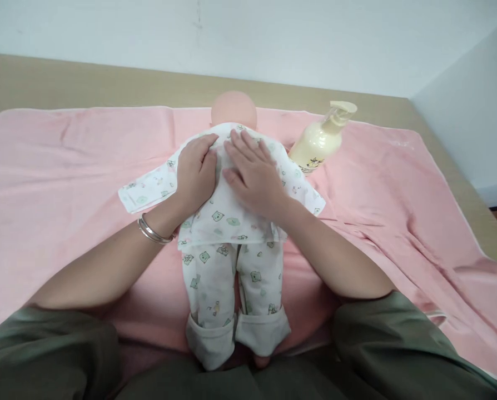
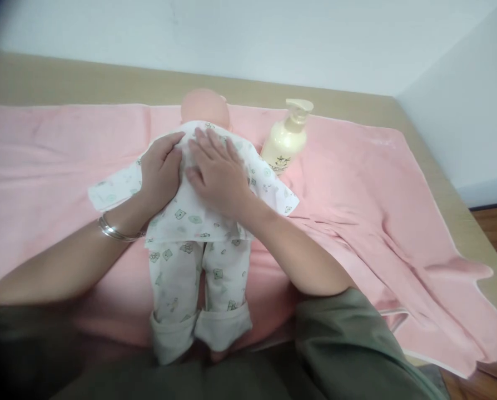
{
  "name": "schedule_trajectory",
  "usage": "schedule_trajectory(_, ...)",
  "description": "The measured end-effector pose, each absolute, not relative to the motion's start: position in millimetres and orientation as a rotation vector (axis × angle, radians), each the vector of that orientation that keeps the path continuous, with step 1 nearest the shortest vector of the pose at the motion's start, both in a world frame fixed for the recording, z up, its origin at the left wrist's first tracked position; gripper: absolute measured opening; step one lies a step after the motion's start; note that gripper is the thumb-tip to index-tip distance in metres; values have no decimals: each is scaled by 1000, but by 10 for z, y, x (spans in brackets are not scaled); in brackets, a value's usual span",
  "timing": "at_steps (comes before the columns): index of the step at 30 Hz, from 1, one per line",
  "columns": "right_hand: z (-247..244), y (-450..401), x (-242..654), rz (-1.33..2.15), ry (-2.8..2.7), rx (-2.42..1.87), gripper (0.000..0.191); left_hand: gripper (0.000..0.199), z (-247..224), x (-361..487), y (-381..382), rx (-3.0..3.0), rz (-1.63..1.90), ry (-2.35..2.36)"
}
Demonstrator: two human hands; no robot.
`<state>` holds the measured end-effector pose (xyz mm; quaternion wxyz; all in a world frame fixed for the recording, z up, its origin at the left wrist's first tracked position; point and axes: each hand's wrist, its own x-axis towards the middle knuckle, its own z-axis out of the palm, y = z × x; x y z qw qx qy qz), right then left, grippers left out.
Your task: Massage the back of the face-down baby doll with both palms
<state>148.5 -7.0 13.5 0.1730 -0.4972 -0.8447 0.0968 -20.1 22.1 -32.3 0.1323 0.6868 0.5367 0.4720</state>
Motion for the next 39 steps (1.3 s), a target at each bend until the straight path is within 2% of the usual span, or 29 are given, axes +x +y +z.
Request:
schedule_trajectory(3,149,79,1543,349,-2296,-1536,67,40,-323,-200,222,1999,1370,1554)
schedule_trajectory(7,222,-171,1429,283,-2273,-1689,69,41,-330,-200,214,1989,1368,1563)
schedule_trajectory(12,304,-470,1343,183,-2444,-1521,67,40,-316,-189,197,1971,1359,1589)
schedule_trajectory(16,206,-163,1500,255,-2420,-1431,65,39,-298,-187,183,1961,1345,1576)
schedule_trajectory(22,33,168,1646,309,-2232,-1519,74,37,-282,-212,198,1986,1296,1583)
schedule_trajectory(26,70,94,1577,309,-2228,-1588,73,40,-164,-158,147,2008,1177,1627)
schedule_trajectory(30,127,121,1564,350,-2265,-1618,73,50,-53,-34,-38,2016,1009,1671)
schedule_trajectory(34,148,90,1552,302,-2268,-1589,69,49,-68,26,-155,1992,1040,1590)
schedule_trajectory(39,194,-275,1373,155,-2294,-1662,63,48,-94,-71,43,1938,1024,1610)
